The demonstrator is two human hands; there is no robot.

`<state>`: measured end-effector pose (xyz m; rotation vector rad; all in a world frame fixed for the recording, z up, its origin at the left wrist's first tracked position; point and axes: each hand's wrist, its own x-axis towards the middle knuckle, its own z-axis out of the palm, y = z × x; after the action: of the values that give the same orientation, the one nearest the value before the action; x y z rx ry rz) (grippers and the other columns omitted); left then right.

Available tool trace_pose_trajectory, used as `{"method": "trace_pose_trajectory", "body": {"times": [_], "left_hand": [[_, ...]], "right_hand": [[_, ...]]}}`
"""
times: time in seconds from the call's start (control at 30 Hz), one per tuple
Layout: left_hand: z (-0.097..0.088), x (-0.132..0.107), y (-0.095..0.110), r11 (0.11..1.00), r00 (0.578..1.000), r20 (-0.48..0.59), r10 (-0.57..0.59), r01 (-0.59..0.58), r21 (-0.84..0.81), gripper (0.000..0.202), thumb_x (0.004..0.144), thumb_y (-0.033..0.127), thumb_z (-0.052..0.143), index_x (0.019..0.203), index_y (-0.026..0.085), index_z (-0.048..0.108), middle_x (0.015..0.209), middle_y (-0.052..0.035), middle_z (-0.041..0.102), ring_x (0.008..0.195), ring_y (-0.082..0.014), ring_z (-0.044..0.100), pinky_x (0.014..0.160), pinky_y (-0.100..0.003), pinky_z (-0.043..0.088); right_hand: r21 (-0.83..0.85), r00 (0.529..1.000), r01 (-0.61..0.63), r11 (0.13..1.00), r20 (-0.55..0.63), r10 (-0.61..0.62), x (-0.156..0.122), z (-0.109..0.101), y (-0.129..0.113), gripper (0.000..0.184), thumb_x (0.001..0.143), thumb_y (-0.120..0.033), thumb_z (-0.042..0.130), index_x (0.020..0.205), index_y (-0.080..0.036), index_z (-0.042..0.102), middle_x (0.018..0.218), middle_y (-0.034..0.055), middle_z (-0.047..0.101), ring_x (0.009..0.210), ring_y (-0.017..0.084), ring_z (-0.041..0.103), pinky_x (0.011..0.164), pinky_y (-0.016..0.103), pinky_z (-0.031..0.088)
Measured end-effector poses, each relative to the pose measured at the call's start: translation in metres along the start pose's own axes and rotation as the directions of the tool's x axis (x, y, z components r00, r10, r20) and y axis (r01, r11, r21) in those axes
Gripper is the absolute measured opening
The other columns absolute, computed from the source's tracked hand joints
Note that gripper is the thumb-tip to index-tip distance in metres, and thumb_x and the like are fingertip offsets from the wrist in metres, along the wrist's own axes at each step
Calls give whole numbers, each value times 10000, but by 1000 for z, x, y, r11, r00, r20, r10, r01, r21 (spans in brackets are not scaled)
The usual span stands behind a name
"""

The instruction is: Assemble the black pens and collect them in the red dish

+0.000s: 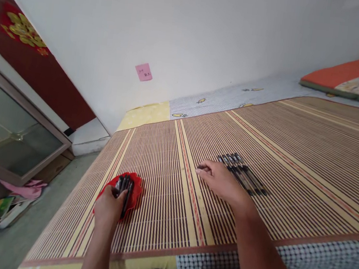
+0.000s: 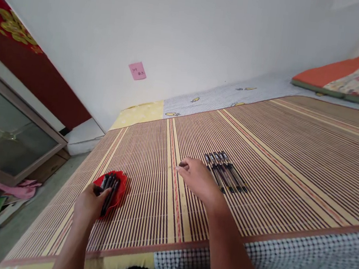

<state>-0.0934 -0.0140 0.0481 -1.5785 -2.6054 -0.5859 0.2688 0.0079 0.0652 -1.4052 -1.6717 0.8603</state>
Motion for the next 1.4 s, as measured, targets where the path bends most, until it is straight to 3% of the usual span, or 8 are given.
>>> {"method": "trace_pose_trajectory", "body": {"times": [0.23,0.37,0.5,0.57,0.63,0.9,1.07,1.4], "left_hand": [[-11,-10,7,999,999,-47,-16,14,-35,273,828,485,648,798,227,563,765,-98,678,760,-318,650,646,-357,400],[-31,-25,31,911,965,-248,-88,-23,-412,272,794,455,687,771,210,571,712,-34,598,680,-230,572,634,-318,401],[-52,-38,75,118,990,105,-94,115,-986,227,788,335,699,732,191,532,638,34,494,517,-108,426,481,-207,326],[-54,-42,99,-262,937,326,124,347,-900,155,799,227,671,747,178,533,647,36,482,502,-87,419,457,-184,327],[-47,-47,122,-418,860,446,247,510,-752,92,834,147,599,758,163,549,637,35,470,476,-76,415,432,-175,325],[31,-82,171,-380,633,733,251,761,-527,248,927,133,483,699,126,581,563,15,486,404,-65,398,358,-162,271],[49,-74,154,-324,659,703,266,748,-579,147,846,131,592,701,123,609,572,13,514,407,-59,404,367,-155,278],[47,-58,141,-357,687,691,225,718,-598,191,883,128,526,724,115,633,570,2,531,423,-69,436,366,-154,313]], "right_hand": [[25,999,21,999,-28,-20,-3,-4,-8,178,897,-293,585,940,-158,693,917,87,735,833,184,675,709,275,476],[95,958,73,993,-284,-44,-6,-20,-12,172,906,-250,534,887,-164,682,801,59,716,718,172,666,644,278,493],[263,731,212,941,-682,26,-9,-41,-11,192,911,-306,540,917,-167,672,768,34,694,636,146,652,609,274,527],[307,638,279,910,-767,63,-10,-50,-7,197,907,-325,551,903,-168,670,769,26,689,608,128,635,596,264,527],[347,614,304,887,-784,96,-10,-56,0,190,897,-323,556,894,-169,668,767,21,685,595,118,624,581,250,518],[84,868,-75,994,-486,106,-12,-65,37,178,870,-269,552,916,-156,681,767,48,694,659,162,641,603,261,475],[-458,946,-310,833,-234,223,-17,-60,47,151,876,-178,552,865,-164,702,885,75,731,807,176,657,650,254,391],[-604,911,-386,697,-134,389,-16,-47,43,119,828,-226,633,796,-153,721,826,132,735,779,238,693,628,289,397]]}}
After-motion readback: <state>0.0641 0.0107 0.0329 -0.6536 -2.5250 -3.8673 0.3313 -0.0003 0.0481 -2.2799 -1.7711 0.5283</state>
